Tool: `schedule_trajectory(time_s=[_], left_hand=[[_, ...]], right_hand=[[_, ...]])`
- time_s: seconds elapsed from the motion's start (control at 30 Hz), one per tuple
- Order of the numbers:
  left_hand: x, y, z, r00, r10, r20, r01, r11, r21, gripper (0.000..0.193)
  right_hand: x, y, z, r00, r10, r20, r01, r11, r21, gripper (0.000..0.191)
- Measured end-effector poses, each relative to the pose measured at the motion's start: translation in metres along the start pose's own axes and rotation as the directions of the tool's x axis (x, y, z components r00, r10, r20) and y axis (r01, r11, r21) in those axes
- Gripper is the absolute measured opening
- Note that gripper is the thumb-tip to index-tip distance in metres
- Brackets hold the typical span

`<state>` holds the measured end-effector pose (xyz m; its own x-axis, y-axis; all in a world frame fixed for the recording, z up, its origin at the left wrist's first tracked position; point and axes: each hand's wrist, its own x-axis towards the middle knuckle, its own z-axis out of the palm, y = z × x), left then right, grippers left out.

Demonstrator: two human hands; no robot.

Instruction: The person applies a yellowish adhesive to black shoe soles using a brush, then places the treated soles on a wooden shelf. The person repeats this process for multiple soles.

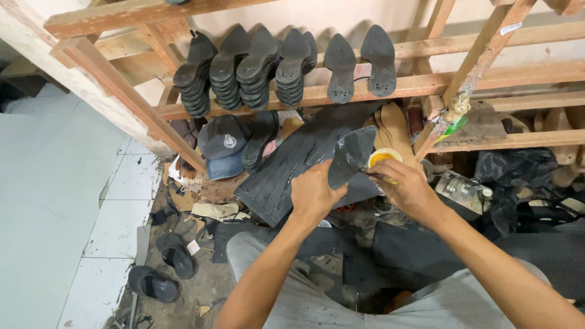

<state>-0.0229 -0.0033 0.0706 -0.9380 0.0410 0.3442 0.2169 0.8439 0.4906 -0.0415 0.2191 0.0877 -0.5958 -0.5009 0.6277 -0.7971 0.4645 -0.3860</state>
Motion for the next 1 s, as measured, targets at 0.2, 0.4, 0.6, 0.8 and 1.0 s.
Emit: schedule_trajectory(time_s=[0.2, 0.4, 0.6, 0.8, 1.0], left_hand=[[-0.002, 0.01, 0.004, 0.999, 0.039, 0.007, -0.039, 0.999, -0.038, 0.055], [-0.002, 0.01, 0.003, 0.998, 0.056, -0.015, -0.056, 0.998, -0.026, 0.061], [-0.003, 0.009, 0.004, 0.998, 0.057, -0.001, -0.057, 0.998, -0.014, 0.063], [0.0, 0.016, 0.012, 0.997, 0.077, 0.005, -0.077, 0.997, -0.03, 0.063], [-0.003, 0.011, 0.01, 0.999, 0.047, 0.017, -0.046, 0.998, -0.045, 0.058]], right_hand=[[0.013, 0.017, 0.005, 0.975, 0.189, -0.119, -0.192, 0.981, -0.008, 0.018], [0.03, 0.036, -0.005, 0.947, 0.164, -0.278, -0.221, 0.957, -0.188, 0.013], [0.033, 0.032, 0.0, 0.964, 0.219, -0.153, -0.219, 0.976, 0.021, 0.014], [0.041, 0.025, 0.015, 0.955, 0.262, -0.139, -0.27, 0.962, -0.038, 0.018], [0.045, 0.043, 0.02, 0.924, 0.305, -0.23, -0.301, 0.952, 0.056, 0.018]])
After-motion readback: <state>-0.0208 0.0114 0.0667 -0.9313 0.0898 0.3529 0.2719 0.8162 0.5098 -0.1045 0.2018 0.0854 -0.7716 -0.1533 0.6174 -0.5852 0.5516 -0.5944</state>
